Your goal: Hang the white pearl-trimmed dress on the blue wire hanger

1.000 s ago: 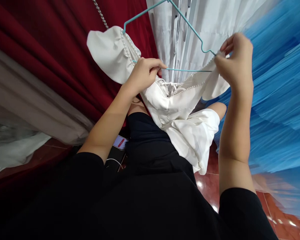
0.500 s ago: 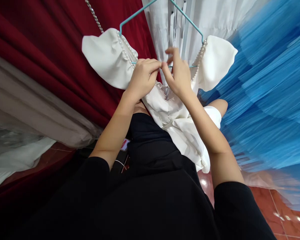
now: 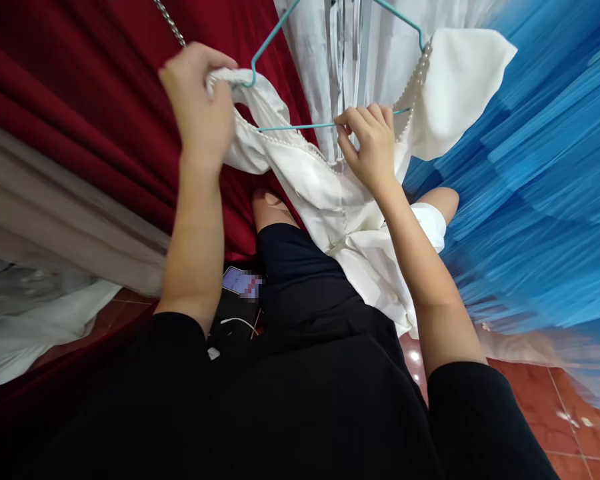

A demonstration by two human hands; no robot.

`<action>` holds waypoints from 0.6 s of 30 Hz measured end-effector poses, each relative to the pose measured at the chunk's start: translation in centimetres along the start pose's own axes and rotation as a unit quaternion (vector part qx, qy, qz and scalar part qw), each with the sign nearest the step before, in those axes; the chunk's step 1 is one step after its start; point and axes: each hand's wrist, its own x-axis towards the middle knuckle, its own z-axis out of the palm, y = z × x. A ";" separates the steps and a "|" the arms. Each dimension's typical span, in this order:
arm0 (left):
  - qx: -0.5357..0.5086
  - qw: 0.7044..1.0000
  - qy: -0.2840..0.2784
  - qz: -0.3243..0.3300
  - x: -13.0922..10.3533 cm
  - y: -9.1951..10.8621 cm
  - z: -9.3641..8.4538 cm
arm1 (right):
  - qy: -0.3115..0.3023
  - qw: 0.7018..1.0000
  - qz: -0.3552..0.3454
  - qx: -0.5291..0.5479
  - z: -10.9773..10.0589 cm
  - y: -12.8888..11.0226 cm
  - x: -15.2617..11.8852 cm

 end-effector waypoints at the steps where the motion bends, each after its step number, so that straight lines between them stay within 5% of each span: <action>1: 0.022 0.999 0.030 -0.001 0.6 -1.4 -0.1 | 0.000 1.000 0.001 0.001 0.0 0.0 0.1; 4: 0.084 0.993 0.078 -0.035 0.9 -5.0 -1.2 | 0.008 1.000 0.001 0.013 0.0 -0.4 0.3; 8: 0.084 0.989 -0.019 -0.121 -2.9 -5.4 -3.0 | 0.026 0.999 -0.007 0.027 0.1 -1.1 0.3; 11: -0.012 0.984 -0.160 -0.072 -6.5 -2.5 -3.7 | 0.030 0.999 -0.006 0.033 0.3 -1.6 0.4; 14: -0.115 0.957 -0.264 0.024 -7.6 1.8 -4.4 | 0.039 0.999 0.007 0.030 0.4 -2.1 0.4; 18: -0.156 0.962 -0.208 0.086 -5.1 6.9 -4.9 | 0.031 0.999 0.020 0.032 -0.1 -3.0 0.0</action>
